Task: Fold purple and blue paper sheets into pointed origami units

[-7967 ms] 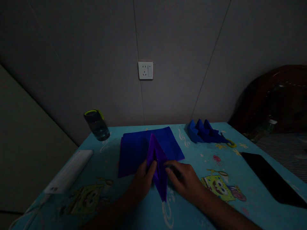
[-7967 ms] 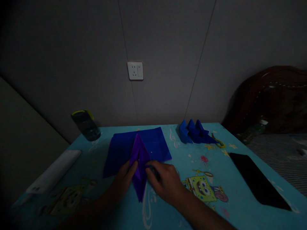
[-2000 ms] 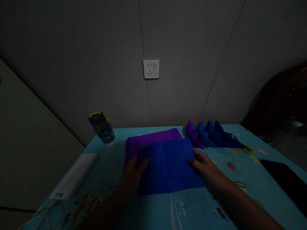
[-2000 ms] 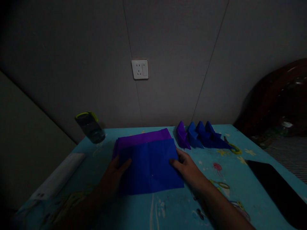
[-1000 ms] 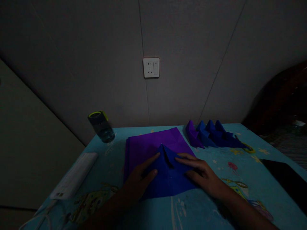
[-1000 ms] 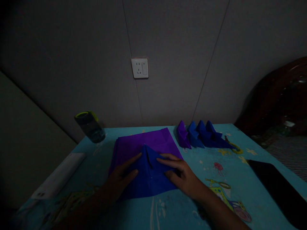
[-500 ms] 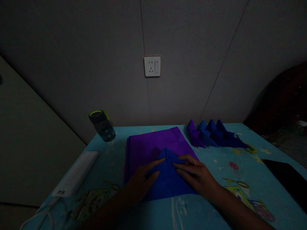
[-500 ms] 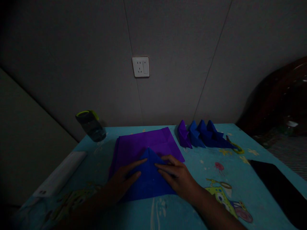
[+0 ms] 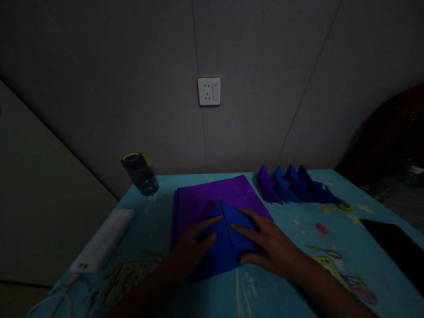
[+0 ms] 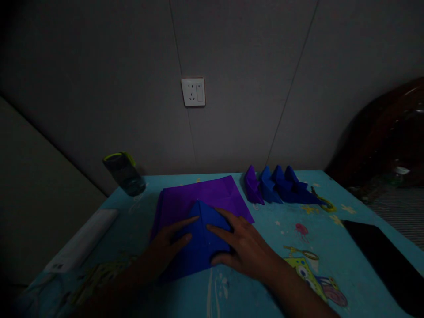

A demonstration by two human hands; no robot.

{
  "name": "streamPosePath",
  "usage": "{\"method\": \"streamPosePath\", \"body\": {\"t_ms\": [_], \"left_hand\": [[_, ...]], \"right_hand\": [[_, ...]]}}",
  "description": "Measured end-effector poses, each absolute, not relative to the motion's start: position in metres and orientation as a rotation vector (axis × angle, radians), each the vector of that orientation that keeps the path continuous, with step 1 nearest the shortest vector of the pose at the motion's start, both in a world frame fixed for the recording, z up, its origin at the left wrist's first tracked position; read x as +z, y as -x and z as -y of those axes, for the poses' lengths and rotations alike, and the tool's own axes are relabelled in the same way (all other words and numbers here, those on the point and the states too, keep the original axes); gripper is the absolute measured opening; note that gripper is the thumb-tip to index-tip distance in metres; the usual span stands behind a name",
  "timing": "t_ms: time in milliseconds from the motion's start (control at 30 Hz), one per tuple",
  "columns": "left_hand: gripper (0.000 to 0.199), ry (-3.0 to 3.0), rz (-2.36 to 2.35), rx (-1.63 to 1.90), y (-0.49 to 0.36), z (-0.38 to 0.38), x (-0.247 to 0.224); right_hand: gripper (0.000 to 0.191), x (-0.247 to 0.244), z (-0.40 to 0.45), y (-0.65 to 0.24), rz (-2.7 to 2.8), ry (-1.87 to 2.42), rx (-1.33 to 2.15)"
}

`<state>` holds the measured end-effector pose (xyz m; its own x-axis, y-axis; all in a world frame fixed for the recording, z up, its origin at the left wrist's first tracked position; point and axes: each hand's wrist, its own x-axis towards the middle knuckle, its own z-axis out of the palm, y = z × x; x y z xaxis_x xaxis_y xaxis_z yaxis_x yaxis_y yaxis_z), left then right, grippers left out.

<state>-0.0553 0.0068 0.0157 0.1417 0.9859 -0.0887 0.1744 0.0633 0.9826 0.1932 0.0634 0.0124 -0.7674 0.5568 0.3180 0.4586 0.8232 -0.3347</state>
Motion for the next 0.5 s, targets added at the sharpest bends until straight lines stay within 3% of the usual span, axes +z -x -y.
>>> {"method": "streamPosePath", "body": {"t_ms": [167,500], "left_hand": [[0.044,-1.332,-1.257,0.984,0.0566,-0.009,0.0137],[0.041,-1.428,-1.332,0.954,0.0554,-0.0087,0.0104]], "right_hand": [[0.098,0.0125,-0.0647,-0.1974,2.686,0.726,0.334],[0.073,0.0205,-0.0603,-0.1994,2.704,0.71,0.273]]}}
